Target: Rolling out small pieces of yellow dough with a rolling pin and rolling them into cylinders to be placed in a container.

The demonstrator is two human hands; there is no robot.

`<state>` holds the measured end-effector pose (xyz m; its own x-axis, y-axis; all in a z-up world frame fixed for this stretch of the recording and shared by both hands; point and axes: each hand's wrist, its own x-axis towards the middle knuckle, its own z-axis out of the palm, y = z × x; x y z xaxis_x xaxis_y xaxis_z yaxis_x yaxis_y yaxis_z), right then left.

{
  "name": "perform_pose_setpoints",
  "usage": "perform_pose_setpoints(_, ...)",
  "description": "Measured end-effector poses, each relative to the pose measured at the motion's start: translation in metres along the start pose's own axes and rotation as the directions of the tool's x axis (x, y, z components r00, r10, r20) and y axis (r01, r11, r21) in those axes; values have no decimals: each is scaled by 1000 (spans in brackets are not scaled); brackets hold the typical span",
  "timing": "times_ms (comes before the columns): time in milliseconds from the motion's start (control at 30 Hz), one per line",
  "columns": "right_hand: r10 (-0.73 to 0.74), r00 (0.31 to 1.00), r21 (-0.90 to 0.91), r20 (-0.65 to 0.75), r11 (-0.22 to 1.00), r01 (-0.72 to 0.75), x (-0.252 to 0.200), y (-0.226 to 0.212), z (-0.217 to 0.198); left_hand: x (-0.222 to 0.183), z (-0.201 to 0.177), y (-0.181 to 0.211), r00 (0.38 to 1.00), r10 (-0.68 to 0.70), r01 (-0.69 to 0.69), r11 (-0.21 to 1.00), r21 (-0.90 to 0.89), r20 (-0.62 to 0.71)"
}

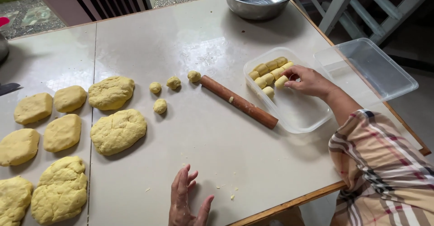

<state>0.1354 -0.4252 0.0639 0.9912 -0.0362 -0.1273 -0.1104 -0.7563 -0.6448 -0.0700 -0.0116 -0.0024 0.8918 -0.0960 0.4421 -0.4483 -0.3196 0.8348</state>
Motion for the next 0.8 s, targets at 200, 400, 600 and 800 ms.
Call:
perform_pose_setpoints(200, 107, 991, 431, 81, 893, -131, 6, 2, 8, -3, 1, -6, 999, -41, 41, 999, 7, 23)
perform_pose_setpoints(400, 248, 967, 632, 64, 739, -232, 6, 5, 21, -3, 1, -7, 999, -36, 37, 999, -23, 32)
perform_pose_setpoints(600, 418, 906, 327, -63, 867, -377, -5, -25, 31, -2, -1, -6, 996, -41, 45, 998, -50, 79)
perform_pose_setpoints(800, 257, 947, -163, -190, 943, -289, -13, -35, 17, 46, -26, 14, 959, 276, -283, 920, 272, 63)
